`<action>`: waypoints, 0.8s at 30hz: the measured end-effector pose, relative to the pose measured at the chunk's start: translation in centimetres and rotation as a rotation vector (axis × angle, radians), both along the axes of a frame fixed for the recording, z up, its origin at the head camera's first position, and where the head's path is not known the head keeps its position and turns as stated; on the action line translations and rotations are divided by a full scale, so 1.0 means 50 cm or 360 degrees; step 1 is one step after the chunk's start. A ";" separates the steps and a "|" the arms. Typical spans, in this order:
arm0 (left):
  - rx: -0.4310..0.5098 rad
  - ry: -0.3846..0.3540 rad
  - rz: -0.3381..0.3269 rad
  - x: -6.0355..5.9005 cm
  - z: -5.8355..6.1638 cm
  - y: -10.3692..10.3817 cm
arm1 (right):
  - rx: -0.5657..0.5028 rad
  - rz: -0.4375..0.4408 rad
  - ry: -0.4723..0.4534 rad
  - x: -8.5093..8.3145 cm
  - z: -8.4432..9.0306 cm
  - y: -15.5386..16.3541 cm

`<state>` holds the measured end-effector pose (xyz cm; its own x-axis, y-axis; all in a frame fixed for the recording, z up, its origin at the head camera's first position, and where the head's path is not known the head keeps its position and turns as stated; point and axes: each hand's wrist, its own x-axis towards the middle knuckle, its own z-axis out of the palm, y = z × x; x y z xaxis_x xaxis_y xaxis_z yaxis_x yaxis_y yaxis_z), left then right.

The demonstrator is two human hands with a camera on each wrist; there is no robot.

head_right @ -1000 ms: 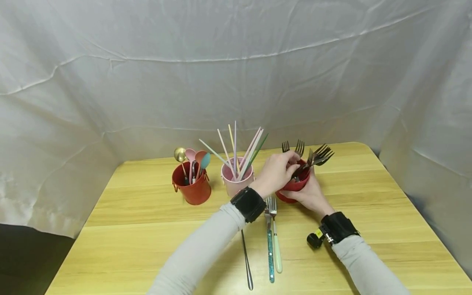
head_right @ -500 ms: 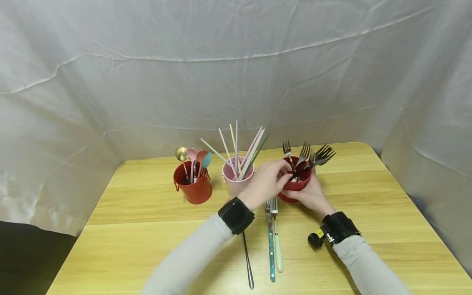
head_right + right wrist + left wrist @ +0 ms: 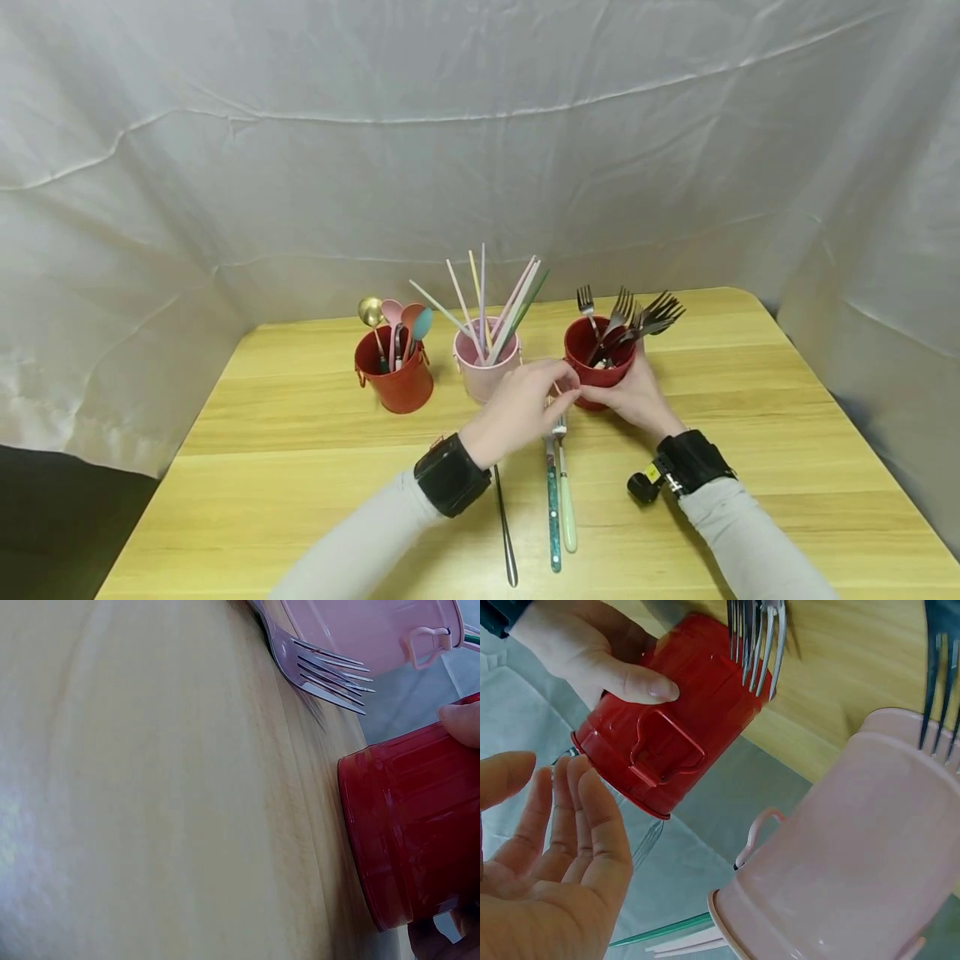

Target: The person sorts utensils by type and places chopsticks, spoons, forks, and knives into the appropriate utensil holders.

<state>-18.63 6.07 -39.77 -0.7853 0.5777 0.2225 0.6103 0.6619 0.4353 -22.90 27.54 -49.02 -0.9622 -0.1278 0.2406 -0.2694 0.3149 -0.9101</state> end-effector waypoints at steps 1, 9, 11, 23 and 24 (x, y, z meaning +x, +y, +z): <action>-0.0016 -0.0003 -0.0002 0.004 -0.003 -0.003 | -0.0010 0.0003 -0.0006 0.000 0.000 0.000; -0.0226 -0.0080 -0.0075 0.042 -0.030 -0.040 | 0.0001 0.0033 0.0040 -0.001 0.002 0.004; -0.0276 -0.0110 -0.0073 0.052 -0.037 -0.052 | 0.0010 0.0034 0.0049 -0.002 0.002 0.003; -0.0455 -0.0330 -0.0012 0.104 -0.065 -0.135 | 0.0039 0.0002 0.0025 -0.001 -0.001 0.004; -0.0455 -0.0343 -0.0010 0.107 -0.067 -0.140 | 0.0037 -0.0002 0.0016 -0.001 -0.002 0.004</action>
<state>-13.28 -0.94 -43.11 -0.7930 0.5974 -0.1194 0.5288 0.7723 0.3521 -22.98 27.75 -49.12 -0.9599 -0.1323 0.2470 -0.2779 0.3360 -0.8999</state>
